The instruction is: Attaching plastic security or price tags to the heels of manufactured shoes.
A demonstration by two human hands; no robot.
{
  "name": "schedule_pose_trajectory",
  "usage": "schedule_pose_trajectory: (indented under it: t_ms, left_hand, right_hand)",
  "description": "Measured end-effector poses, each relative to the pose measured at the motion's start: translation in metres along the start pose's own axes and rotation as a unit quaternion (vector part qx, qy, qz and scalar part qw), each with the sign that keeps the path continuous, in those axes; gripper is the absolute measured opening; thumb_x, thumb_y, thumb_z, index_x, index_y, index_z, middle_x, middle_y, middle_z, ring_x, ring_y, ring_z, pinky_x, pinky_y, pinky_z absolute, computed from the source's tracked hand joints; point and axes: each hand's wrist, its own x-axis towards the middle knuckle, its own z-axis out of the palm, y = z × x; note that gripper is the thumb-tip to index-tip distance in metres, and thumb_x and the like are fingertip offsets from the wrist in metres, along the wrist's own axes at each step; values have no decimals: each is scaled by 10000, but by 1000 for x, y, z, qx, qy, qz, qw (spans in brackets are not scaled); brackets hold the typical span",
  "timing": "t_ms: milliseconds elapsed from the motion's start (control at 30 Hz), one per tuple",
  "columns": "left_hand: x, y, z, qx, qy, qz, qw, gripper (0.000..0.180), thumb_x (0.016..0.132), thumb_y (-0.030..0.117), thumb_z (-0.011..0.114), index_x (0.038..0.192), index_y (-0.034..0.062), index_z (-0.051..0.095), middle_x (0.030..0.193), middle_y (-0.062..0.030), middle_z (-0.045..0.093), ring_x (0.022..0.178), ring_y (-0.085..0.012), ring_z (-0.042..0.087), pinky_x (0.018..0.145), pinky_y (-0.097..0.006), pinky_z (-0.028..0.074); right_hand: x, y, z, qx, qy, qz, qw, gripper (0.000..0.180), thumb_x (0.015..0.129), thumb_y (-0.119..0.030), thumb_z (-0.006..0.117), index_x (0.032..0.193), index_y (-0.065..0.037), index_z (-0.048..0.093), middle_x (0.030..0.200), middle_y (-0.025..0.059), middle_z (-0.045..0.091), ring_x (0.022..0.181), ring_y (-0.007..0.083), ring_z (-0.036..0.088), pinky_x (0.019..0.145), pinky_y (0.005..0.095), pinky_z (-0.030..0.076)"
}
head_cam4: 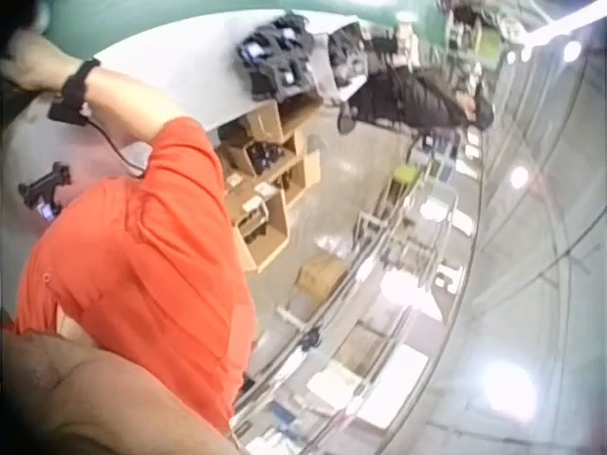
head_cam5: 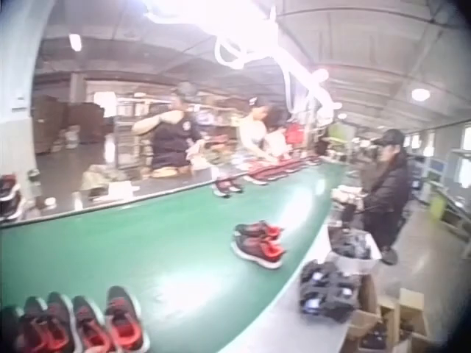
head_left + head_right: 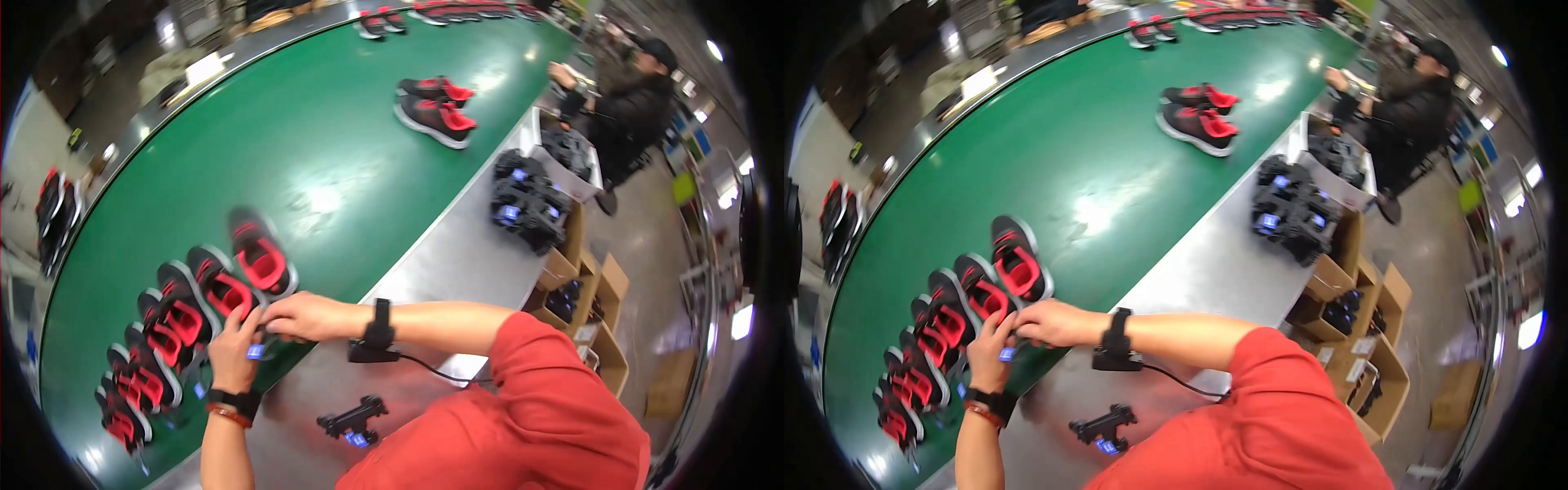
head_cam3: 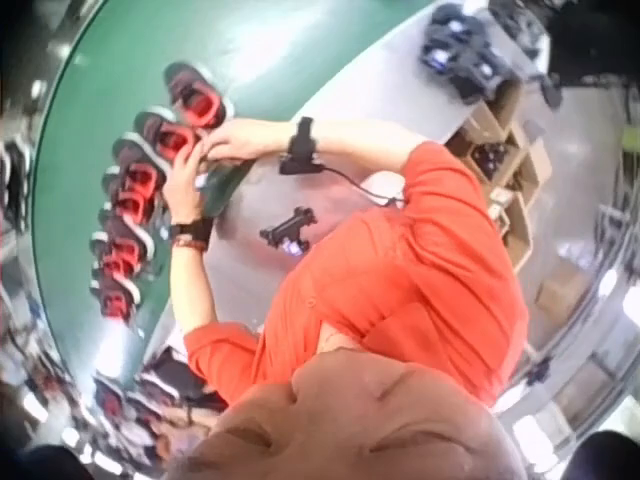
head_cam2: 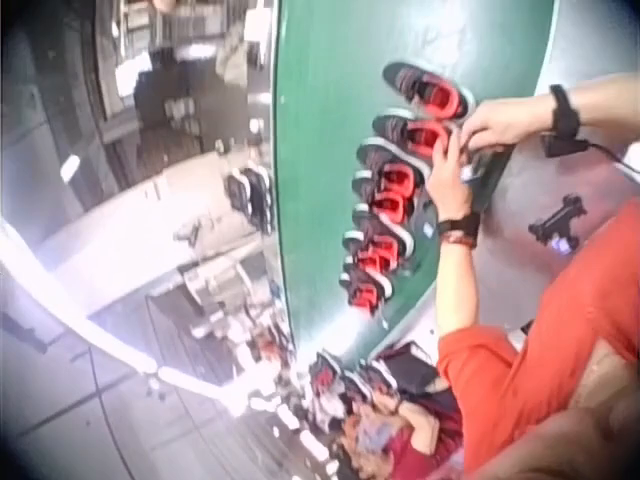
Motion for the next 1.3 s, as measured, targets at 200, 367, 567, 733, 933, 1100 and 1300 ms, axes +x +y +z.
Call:
schedule_pose_trajectory:
  t_ms: [200, 367, 567, 733, 933, 1100, 1300]
  left_hand:
    - [7, 4, -15, 2, -51, -70, 996, 437, 786, 35, 590, 1201, 166, 548, 987, -122, 603, 742, -364, 621, 616, -458, 500]
    - [0, -1, -1, -72, -70, -89, 991, 256, 815, 29, 513, 1063, 93, 513, 944, -190, 559, 754, -425, 593, 643, -510, 484]
    - [-5, -7, -4, -87, -89, -129, 984, 185, 827, 16, 474, 1003, 19, 531, 894, -239, 573, 796, -431, 588, 698, -518, 467]
    - [-7, -9, -6, -83, -96, -142, 982, 165, 842, 26, 449, 977, -2, 540, 866, -250, 579, 786, -434, 593, 699, -517, 472]
    - [-9, -11, -2, -73, -103, -167, 978, 203, 850, 34, 441, 1006, 5, 566, 864, -234, 586, 808, -424, 591, 710, -486, 481]
    - [-7, -1, -4, -202, 16, -124, 971, 202, 833, -8, 473, 1008, 39, 564, 1006, -191, 534, 903, -407, 558, 753, -468, 454]
    - [-9, -14, 7, -64, -75, -157, 983, 212, 803, -8, 496, 990, 56, 571, 1039, -202, 496, 866, -422, 580, 735, -483, 476]
  right_hand:
    - [19, 6, -43, -328, 114, -161, 924, 430, 819, -108, 570, 1238, -79, 473, 1221, 136, 505, 1046, 367, 553, 829, 442, 485]
    - [33, 31, -63, -461, 57, -221, 858, 348, 760, -234, 710, 1009, -70, 529, 959, 110, 531, 919, 317, 542, 761, 415, 456]
    - [37, 13, -54, -564, 65, -264, 780, 285, 762, -324, 704, 884, -112, 556, 862, 72, 507, 809, 260, 521, 691, 380, 434]
    - [39, -1, -44, -608, 72, -274, 742, 254, 749, -341, 709, 848, -149, 577, 825, 40, 500, 779, 218, 513, 663, 351, 410]
    - [46, 0, -31, -635, 59, -278, 719, 233, 730, -329, 720, 830, -160, 595, 791, 33, 500, 773, 208, 512, 649, 337, 396]
    - [57, 10, -41, -539, 136, -258, 790, 221, 699, -207, 723, 856, -115, 599, 831, 63, 531, 779, 269, 534, 650, 403, 430]
    - [56, 31, -37, -346, 63, -273, 895, 395, 712, -48, 651, 1096, -70, 564, 1226, 149, 498, 1104, 353, 516, 929, 401, 449]
